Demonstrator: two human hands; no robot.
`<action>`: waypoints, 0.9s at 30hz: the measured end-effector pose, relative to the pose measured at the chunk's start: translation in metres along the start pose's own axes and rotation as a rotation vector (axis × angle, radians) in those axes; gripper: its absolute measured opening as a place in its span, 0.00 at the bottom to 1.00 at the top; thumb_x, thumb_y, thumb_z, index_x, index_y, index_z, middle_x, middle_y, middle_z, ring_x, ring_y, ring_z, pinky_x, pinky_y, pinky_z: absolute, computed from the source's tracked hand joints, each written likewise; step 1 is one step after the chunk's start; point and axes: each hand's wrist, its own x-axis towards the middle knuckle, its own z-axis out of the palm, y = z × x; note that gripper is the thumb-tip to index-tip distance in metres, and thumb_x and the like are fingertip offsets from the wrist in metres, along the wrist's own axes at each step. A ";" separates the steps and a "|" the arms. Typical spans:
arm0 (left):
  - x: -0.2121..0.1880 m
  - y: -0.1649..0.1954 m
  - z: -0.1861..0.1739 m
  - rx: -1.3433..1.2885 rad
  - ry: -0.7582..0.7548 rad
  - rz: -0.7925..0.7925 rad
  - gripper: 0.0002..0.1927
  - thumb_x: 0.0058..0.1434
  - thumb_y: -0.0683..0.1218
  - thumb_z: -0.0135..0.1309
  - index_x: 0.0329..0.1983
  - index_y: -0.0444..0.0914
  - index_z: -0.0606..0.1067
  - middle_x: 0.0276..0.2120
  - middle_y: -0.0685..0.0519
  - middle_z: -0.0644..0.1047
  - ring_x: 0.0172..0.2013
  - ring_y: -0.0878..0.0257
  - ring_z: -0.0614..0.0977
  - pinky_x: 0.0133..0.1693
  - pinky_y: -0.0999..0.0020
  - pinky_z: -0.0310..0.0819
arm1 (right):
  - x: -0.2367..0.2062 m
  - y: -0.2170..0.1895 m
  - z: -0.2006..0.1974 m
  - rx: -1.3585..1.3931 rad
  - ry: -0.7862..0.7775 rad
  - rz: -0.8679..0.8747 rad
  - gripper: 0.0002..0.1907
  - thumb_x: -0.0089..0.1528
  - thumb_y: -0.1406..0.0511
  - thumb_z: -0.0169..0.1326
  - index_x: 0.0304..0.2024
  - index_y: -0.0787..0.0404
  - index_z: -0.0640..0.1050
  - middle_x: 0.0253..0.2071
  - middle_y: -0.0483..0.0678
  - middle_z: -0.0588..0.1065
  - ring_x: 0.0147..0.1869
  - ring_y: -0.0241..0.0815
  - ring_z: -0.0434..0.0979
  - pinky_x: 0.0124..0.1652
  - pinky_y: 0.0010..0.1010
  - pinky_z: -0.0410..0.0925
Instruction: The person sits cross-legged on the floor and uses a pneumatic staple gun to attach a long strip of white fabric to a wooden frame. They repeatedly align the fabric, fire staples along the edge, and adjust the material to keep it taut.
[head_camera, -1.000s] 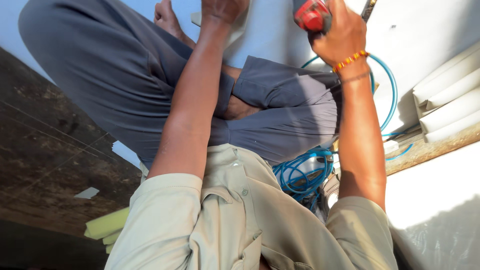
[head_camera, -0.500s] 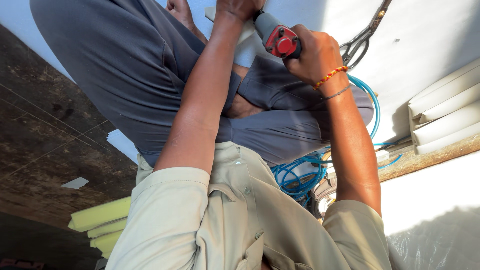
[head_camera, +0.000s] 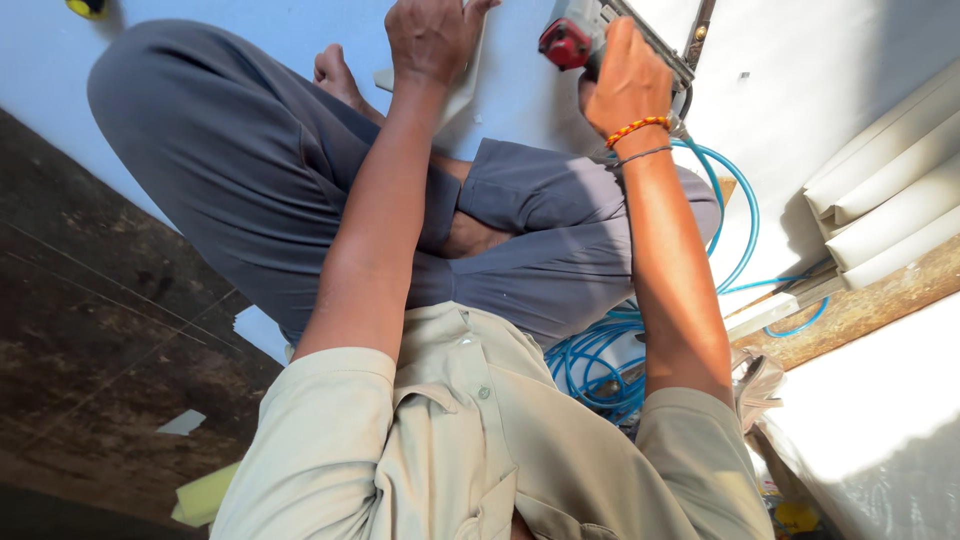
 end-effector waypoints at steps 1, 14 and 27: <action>0.002 0.001 -0.003 -0.023 0.045 0.010 0.26 0.66 0.63 0.58 0.21 0.41 0.76 0.17 0.50 0.75 0.19 0.52 0.78 0.21 0.56 0.69 | -0.003 -0.004 0.008 -0.005 0.000 -0.003 0.27 0.56 0.68 0.66 0.52 0.61 0.66 0.44 0.57 0.73 0.46 0.62 0.76 0.42 0.49 0.70; -0.013 0.031 -0.048 -0.643 -0.114 -0.490 0.29 0.73 0.59 0.50 0.23 0.32 0.72 0.15 0.46 0.69 0.17 0.60 0.67 0.24 0.59 0.60 | -0.013 -0.074 0.015 0.736 -0.007 0.256 0.33 0.69 0.57 0.65 0.68 0.58 0.63 0.65 0.53 0.69 0.66 0.47 0.74 0.64 0.37 0.69; -0.042 0.014 -0.080 -0.255 -0.361 -0.437 0.33 0.72 0.68 0.43 0.31 0.38 0.79 0.22 0.52 0.77 0.26 0.63 0.73 0.33 0.58 0.66 | -0.033 -0.177 0.060 1.864 -0.052 0.414 0.47 0.64 0.72 0.51 0.80 0.58 0.43 0.71 0.51 0.60 0.71 0.42 0.63 0.69 0.34 0.61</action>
